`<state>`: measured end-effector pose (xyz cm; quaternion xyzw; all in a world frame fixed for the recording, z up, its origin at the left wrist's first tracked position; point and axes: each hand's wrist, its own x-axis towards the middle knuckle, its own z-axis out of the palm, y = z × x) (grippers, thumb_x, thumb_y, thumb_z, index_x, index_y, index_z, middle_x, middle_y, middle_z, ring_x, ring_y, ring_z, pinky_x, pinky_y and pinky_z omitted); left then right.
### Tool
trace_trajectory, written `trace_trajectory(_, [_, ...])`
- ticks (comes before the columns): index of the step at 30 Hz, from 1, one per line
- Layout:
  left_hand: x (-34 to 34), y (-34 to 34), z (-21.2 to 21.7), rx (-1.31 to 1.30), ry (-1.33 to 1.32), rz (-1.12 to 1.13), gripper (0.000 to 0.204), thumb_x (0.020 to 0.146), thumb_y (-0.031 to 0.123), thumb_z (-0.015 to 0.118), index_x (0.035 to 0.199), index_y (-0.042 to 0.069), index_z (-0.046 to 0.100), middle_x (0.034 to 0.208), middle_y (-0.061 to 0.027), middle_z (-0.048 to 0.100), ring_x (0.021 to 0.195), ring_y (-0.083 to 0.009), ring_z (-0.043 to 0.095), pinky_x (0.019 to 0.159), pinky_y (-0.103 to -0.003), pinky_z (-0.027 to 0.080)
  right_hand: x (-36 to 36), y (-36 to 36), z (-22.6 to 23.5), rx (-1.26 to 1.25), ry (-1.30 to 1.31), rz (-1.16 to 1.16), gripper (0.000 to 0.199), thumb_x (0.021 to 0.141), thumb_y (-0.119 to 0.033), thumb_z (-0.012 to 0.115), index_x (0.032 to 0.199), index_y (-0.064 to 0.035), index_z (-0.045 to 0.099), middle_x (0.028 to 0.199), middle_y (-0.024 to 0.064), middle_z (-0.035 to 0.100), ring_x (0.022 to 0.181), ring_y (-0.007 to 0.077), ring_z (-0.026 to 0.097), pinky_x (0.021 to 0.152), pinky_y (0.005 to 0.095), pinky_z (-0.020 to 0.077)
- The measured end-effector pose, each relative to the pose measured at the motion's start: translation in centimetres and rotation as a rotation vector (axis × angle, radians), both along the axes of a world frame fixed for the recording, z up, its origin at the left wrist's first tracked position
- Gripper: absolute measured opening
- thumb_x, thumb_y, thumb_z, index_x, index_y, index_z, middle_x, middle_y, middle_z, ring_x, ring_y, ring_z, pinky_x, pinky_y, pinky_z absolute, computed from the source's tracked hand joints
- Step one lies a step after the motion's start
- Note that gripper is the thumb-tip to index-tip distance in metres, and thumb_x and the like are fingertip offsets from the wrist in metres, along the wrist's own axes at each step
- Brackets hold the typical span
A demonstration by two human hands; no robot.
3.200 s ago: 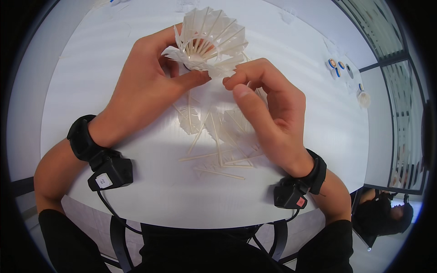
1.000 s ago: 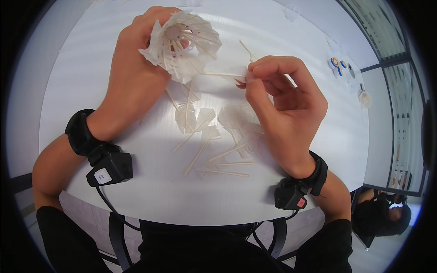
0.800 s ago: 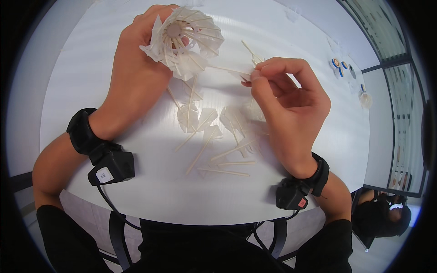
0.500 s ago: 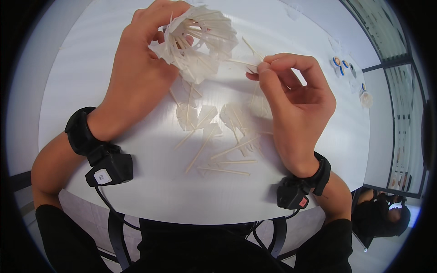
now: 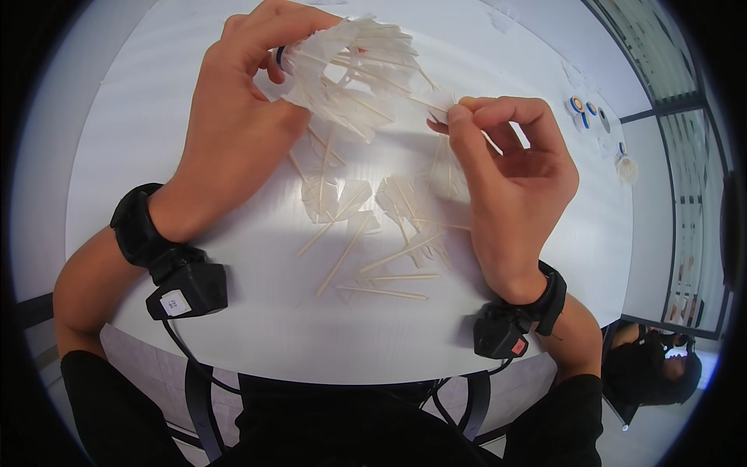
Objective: The person inserts white feathers one by one into the base of a shuttlecock, arranging them in a circular pattern and pressing them into place by hand.
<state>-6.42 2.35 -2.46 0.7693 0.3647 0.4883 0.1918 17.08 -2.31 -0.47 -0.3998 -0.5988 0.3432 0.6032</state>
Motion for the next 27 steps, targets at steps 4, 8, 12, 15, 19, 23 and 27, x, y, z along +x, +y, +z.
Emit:
trace_trajectory(4, [0.4,-0.1,0.0,0.01,-0.034,0.016,0.053,0.073,-0.01,0.075,0.123,0.004,0.067,0.125,-0.0068,0.062,0.115,-0.0209,0.055,0.101,-0.031,0.042,0.0,-0.1,0.1,0.004,-0.053,0.003,0.013,0.087,0.009,0.069,0.089,0.0033,0.058,0.092,0.0091,0.065,0.089,0.0194,0.068,0.087,0.0383,0.0615])
trace_trajectory(8, [0.2,0.1,0.0,0.04,0.01,0.007,0.055,0.072,-0.01,0.075,0.124,0.004,0.067,0.124,-0.0067,0.061,0.114,-0.0207,0.055,0.1,-0.031,0.042,0.1,-0.1,0.1,0.023,-0.12,-0.046,0.017,0.086,0.009,0.071,0.084,0.0006,0.057,0.078,0.0021,0.059,0.079,0.0133,0.066,0.084,0.0335,0.0603])
trace_trajectory(12, [0.4,-0.2,0.2,0.013,-0.021,0.004,0.053,0.072,-0.009,0.076,0.123,0.003,0.068,0.121,-0.006,0.062,0.113,-0.0199,0.054,0.099,-0.031,0.041,0.0,-0.3,0.3,0.045,-0.197,-0.083,0.018,0.085,0.009,0.073,0.083,-0.0014,0.057,0.071,-0.0015,0.056,0.076,0.0082,0.063,0.081,0.0295,0.0585])
trace_trajectory(15, [0.5,-0.2,0.7,0.026,0.04,0.02,0.048,0.074,-0.005,0.076,0.12,0.003,0.069,0.116,-0.0053,0.062,0.11,-0.0195,0.054,0.098,-0.031,0.04,0.1,-0.3,0.5,0.047,-0.198,-0.1,0.018,0.085,0.009,0.072,0.083,-0.0012,0.057,0.07,-0.0019,0.055,0.075,0.008,0.063,0.08,0.0294,0.0583])
trace_trajectory(19, [0.8,-0.3,1.1,0.076,0.095,0.041,0.041,0.075,0.001,0.078,0.115,0.003,0.072,0.11,-0.0037,0.062,0.105,-0.0189,0.052,0.095,-0.031,0.039,0.1,-0.2,0.1,0.092,-0.175,-0.085,0.018,0.084,0.01,0.072,0.083,-0.001,0.057,0.068,-0.0023,0.054,0.072,0.0074,0.061,0.08,0.03,0.0585])
trace_trajectory(23, [0.8,-0.6,1.1,0.036,0.123,0.083,0.042,0.074,0.002,0.079,0.115,0.005,0.073,0.109,-0.0024,0.061,0.104,-0.018,0.05,0.094,-0.03,0.038,0.1,-0.2,0.1,0.099,-0.167,-0.106,0.018,0.084,0.01,0.072,0.082,-0.0009,0.057,0.068,-0.0024,0.054,0.07,0.0068,0.06,0.08,0.031,0.059])
trace_trajectory(27, [0.7,-0.6,1.2,0.035,0.123,0.072,0.043,0.071,0.001,0.079,0.114,0.007,0.074,0.105,-0.0011,0.06,0.102,-0.0173,0.049,0.092,-0.03,0.037,0.2,-0.1,0.1,0.127,-0.158,-0.094,0.018,0.084,0.01,0.072,0.082,-0.0007,0.058,0.068,-0.002,0.054,0.073,0.0083,0.063,0.081,0.0314,0.059])
